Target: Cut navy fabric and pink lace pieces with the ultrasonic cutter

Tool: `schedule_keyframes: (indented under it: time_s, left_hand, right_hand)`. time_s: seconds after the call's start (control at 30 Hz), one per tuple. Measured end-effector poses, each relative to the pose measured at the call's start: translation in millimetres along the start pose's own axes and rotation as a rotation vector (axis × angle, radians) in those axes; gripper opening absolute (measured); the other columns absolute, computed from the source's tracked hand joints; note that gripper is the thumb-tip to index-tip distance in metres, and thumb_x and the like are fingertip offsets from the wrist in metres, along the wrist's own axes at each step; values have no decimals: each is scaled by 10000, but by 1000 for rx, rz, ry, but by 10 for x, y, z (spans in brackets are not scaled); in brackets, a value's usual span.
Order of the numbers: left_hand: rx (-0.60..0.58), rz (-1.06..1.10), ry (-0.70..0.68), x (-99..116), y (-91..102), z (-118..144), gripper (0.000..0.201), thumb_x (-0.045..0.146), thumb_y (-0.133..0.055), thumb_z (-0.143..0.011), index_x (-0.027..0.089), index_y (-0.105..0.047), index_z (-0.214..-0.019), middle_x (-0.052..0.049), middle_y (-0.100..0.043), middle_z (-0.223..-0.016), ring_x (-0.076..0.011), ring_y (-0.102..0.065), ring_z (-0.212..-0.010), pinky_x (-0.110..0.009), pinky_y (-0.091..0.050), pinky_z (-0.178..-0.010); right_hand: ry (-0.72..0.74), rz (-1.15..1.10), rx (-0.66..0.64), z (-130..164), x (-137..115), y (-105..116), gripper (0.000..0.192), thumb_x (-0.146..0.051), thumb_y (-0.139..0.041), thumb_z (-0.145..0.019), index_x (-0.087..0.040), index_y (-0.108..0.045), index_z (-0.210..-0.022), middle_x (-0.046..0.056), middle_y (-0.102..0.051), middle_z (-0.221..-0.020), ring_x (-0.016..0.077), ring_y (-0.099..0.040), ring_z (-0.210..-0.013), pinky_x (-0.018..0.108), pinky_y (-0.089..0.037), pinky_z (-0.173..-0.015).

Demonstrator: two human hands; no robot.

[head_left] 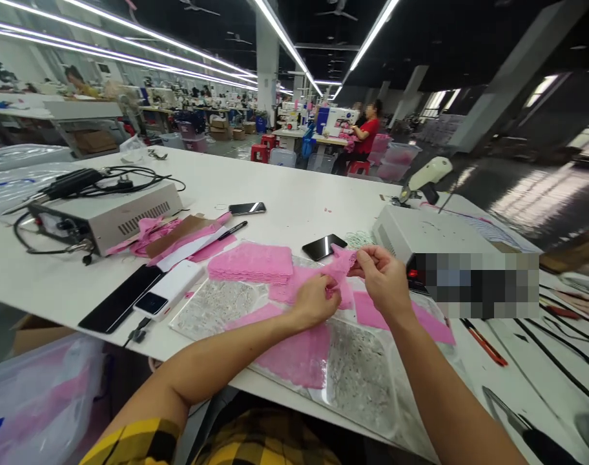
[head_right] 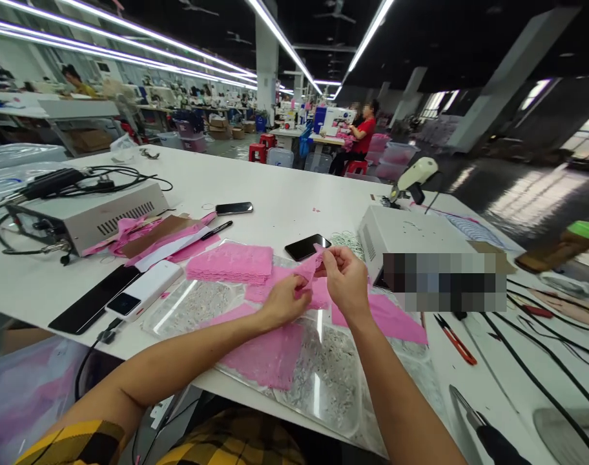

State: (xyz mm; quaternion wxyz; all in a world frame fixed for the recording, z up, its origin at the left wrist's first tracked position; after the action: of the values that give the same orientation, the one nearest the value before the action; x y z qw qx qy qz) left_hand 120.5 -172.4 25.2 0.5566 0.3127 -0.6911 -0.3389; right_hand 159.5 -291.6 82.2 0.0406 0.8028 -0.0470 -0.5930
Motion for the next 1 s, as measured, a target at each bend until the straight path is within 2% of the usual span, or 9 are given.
schedule_keyframes:
  time_s: [0.07,0.17,0.23,0.33,0.43,0.57,0.7,0.83,1.0]
  left_hand:
    - [-41,-7,-84,115,-40,74,167,188,-434,-902,154,-597,-884,-55,-652,-892,-176,-586,-811,-285,-423,-687]
    - [-157,-13,-273,251,-180,337,74,171,-526,-853,173,-593,-821,-37,-649,-847,-180,-579,-819,-303,-418,-745]
    - [-245,-63,-466,324,-316,572,58,154,-565,-832,178,-588,-785,-35,-644,-823,-186,-569,-817,-324,-411,-775]
    - [-274,-235,-793,397,-483,887,105,132,-524,-875,171,-570,-790,-43,-631,-814,-185,-546,-780,-342,-408,-762]
    - [-236,-287,-923,410,-519,994,155,142,-450,-933,169,-567,-834,-58,-631,-860,-184,-547,-814,-348,-421,-811]
    - [-265,-263,-968,436,-465,1008,161,146,-421,-947,175,-575,-907,-87,-650,-1001,-192,-575,-965,-367,-418,-959]
    - [-321,-230,-972,443,-397,1049,144,180,-474,-919,172,-598,-993,-96,-656,-1130,-214,-569,-1110,-408,-360,-1086]
    - [-367,-144,-941,405,-325,1030,234,213,-443,-948,171,-618,-1098,-90,-649,-1224,-209,-548,-1216,-428,-277,-1165]
    - [-380,-90,-808,128,-127,883,317,272,-410,-986,195,-625,-1206,-89,-567,-1375,-227,-457,-1347,-429,-286,-1173]
  right_hand:
    - [-21,16,143,200,57,407,403,-581,-620,-758,-192,-570,-848,5,-633,-700,151,-620,-603,317,-569,-613]
    - [-116,95,331,758,346,1074,398,-571,-608,-781,-184,-583,-872,12,-646,-675,152,-627,-570,296,-557,-573]
    - [-222,176,362,1208,598,1412,419,-582,-658,-727,-171,-598,-777,17,-616,-556,156,-592,-473,273,-512,-469]
    - [-355,267,350,1748,864,1699,445,-600,-700,-652,-166,-617,-698,37,-605,-506,150,-524,-384,264,-436,-368]
    - [-336,467,315,1898,860,1747,413,-578,-658,-705,-184,-653,-830,44,-661,-655,167,-599,-524,287,-505,-500]
    - [-146,881,151,1717,728,1567,323,-493,-541,-787,-227,-652,-932,43,-671,-845,182,-623,-652,330,-514,-607]
    - [-98,940,129,1710,792,1622,232,-372,-455,-802,-240,-635,-865,30,-664,-852,180,-641,-670,332,-515,-614]
    - [43,1057,177,1837,778,1786,241,-342,-447,-796,-247,-615,-941,35,-666,-890,188,-653,-696,323,-514,-595]
    - [198,1131,135,1895,657,1781,256,-387,-407,-851,-261,-613,-936,51,-650,-970,193,-633,-676,335,-474,-534]
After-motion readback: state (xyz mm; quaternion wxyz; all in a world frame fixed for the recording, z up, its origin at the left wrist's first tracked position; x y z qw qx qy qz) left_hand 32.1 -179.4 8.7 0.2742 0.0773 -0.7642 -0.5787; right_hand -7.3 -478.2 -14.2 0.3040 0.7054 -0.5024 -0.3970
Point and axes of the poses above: each hand's wrist, its own z-axis away from the middle knuckle, its own y-axis out of the back of the hand, x = y × z, the point moved 7 cm from there along -z, towards the middle knuckle
